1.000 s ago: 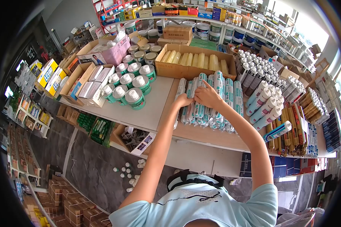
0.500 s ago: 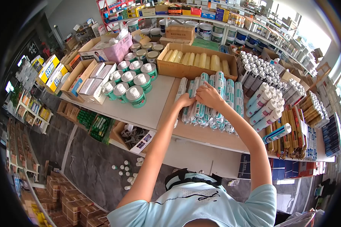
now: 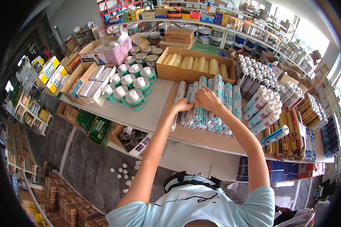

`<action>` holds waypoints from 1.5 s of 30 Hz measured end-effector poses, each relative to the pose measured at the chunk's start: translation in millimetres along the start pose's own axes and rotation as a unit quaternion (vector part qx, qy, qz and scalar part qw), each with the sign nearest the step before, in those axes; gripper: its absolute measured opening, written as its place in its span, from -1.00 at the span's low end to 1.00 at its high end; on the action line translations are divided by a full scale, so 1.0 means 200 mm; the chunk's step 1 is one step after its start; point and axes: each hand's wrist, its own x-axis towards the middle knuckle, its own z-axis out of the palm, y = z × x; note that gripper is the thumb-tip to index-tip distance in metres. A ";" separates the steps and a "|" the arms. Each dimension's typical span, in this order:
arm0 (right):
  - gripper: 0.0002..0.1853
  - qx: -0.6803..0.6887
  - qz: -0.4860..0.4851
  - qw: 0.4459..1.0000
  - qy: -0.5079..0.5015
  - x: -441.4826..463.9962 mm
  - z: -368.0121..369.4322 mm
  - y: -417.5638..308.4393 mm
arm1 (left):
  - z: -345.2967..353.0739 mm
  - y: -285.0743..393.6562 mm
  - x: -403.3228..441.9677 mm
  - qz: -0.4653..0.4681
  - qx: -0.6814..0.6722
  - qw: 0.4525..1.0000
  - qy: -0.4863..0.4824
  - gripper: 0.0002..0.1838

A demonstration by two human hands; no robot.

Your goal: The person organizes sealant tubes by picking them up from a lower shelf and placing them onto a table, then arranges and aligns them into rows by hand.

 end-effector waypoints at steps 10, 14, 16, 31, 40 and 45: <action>-0.73 0.003 0.010 1.000 0.007 0.00 0.01 0.00 | 0.21 0.00 -0.43 0.093 0.103 0.987 0.077 -0.05; -0.74 0.002 0.005 1.000 -0.006 0.01 0.03 0.02 | 0.29 0.04 -0.48 0.065 0.105 0.982 0.143 -0.08; -0.74 0.031 -0.015 0.999 -0.008 0.01 -0.01 0.01 | 0.33 -0.03 -0.47 0.170 0.117 0.951 0.231 -0.22; -0.77 0.058 -0.003 0.998 0.027 0.01 -0.02 0.00 | 0.06 -0.29 -0.65 0.119 -0.536 0.831 0.089 -0.58; -0.78 0.069 0.012 0.997 0.034 0.00 -0.02 0.00 | 0.13 -0.27 -0.62 0.166 -0.526 0.828 0.104 -0.49; -0.76 0.057 0.024 0.997 0.053 0.00 0.02 0.00 | 0.14 -0.23 -0.62 0.136 -0.283 0.914 0.256 -0.51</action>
